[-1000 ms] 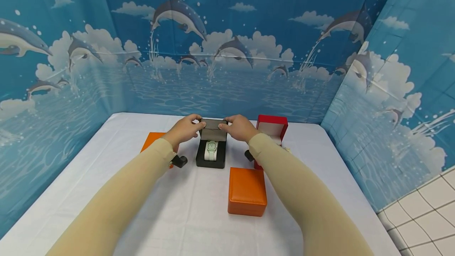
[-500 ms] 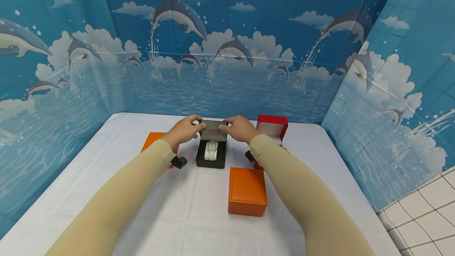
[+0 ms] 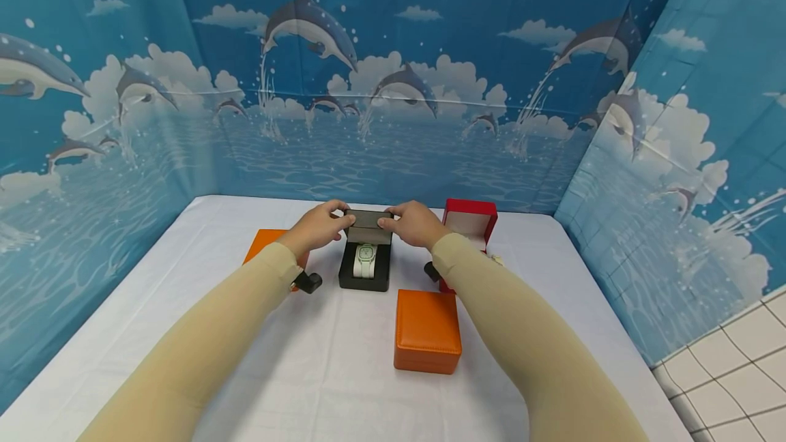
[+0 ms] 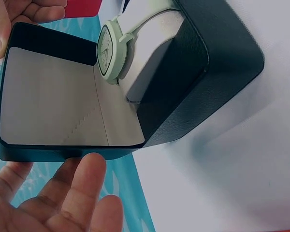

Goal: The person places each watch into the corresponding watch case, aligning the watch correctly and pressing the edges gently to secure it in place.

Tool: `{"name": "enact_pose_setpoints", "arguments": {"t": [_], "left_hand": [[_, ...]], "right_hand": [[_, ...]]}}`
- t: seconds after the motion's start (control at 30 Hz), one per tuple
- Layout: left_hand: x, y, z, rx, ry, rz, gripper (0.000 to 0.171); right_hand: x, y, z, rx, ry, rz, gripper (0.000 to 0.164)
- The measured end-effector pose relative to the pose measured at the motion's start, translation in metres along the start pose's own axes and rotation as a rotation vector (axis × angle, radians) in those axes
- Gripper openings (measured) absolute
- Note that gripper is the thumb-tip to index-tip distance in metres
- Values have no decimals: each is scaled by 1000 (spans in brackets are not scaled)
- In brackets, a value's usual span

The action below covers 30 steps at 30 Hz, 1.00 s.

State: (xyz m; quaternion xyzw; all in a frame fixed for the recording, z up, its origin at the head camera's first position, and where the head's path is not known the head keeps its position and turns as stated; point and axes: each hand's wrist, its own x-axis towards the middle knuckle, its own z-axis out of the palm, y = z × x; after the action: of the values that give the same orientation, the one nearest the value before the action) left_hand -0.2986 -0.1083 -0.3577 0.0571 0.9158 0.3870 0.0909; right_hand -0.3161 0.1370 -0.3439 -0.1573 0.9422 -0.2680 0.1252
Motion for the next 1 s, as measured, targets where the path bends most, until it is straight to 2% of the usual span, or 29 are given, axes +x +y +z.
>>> {"name": "enact_pose_setpoints", "arguments": {"t": [0.47, 1.0], "left_hand": [[-3, -2, -1, -18, -4, 20, 47], [-6, 0, -1, -22, -23, -7, 45]], "right_hand": [[-2, -1, 1, 16, 9, 8, 64], [-3, -2, 1, -6, -12, 11, 61]]}}
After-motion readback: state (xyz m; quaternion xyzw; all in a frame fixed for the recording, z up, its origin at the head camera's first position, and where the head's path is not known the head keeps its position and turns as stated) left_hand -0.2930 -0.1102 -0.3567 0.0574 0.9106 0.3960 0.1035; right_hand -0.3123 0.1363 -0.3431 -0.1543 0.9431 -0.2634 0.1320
